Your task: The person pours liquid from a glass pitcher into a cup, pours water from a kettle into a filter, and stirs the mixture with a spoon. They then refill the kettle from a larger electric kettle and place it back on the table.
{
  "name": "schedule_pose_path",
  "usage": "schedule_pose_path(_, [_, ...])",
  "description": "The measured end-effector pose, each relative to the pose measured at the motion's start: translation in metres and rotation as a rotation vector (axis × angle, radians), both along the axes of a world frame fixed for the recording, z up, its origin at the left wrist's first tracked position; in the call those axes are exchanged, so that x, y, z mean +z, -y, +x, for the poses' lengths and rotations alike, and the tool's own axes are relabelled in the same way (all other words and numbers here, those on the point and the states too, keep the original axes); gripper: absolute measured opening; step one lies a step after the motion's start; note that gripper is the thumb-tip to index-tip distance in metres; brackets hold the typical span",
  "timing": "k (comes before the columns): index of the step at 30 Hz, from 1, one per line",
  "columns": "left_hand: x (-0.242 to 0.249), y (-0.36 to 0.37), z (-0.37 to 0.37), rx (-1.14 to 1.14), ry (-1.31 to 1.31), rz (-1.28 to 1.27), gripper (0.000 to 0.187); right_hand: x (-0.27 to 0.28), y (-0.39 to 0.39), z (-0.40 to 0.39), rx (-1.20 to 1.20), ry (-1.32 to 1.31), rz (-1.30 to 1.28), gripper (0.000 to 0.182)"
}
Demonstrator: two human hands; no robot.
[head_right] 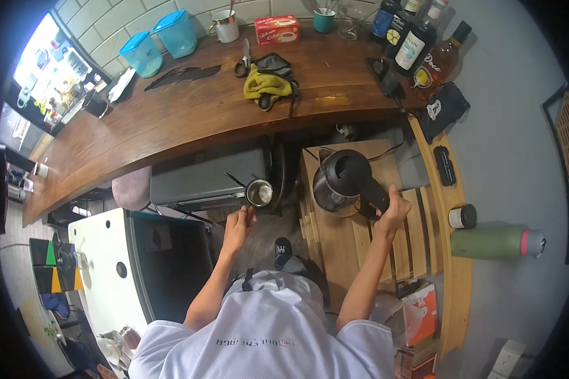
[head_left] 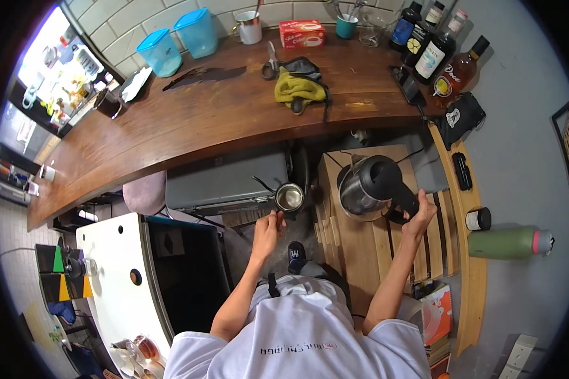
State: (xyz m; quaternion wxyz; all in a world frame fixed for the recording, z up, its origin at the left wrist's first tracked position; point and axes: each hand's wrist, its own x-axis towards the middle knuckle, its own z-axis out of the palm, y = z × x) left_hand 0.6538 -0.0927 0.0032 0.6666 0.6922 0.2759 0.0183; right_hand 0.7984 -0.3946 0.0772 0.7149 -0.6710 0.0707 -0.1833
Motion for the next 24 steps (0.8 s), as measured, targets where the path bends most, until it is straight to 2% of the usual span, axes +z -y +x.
schedule_pose_path(5, [0.010,-0.009,-0.014,0.122,0.021,0.008,0.055,0.008,-0.019,-0.012,0.220,0.000,-0.030,0.048])
schedule_pose_path(8, [0.006,-0.018,-0.029,0.170,0.051,0.138,0.056,0.013,-0.043,-0.020,0.339,0.005,-0.059,0.047])
schedule_pose_path(13, [0.011,-0.033,-0.065,0.311,0.053,0.195,0.056,0.024,-0.096,-0.042,0.510,-0.005,-0.125,0.047])
schedule_pose_path(15, [0.017,-0.040,-0.079,0.320,-0.004,0.247,0.056,0.017,-0.112,-0.047,0.578,0.006,-0.199,0.055])
schedule_pose_path(17, [0.023,-0.044,-0.095,0.360,-0.018,0.282,0.057,0.013,-0.129,-0.054,0.615,0.002,-0.239,0.057])
schedule_pose_path(20, [0.008,-0.052,-0.117,0.434,0.010,0.355,0.057,0.013,-0.153,-0.068,0.664,0.013,-0.403,0.059])
schedule_pose_path(24, [0.014,-0.065,-0.146,0.465,-0.023,0.358,0.054,0.017,-0.181,-0.088,0.730,0.012,-0.425,0.059])
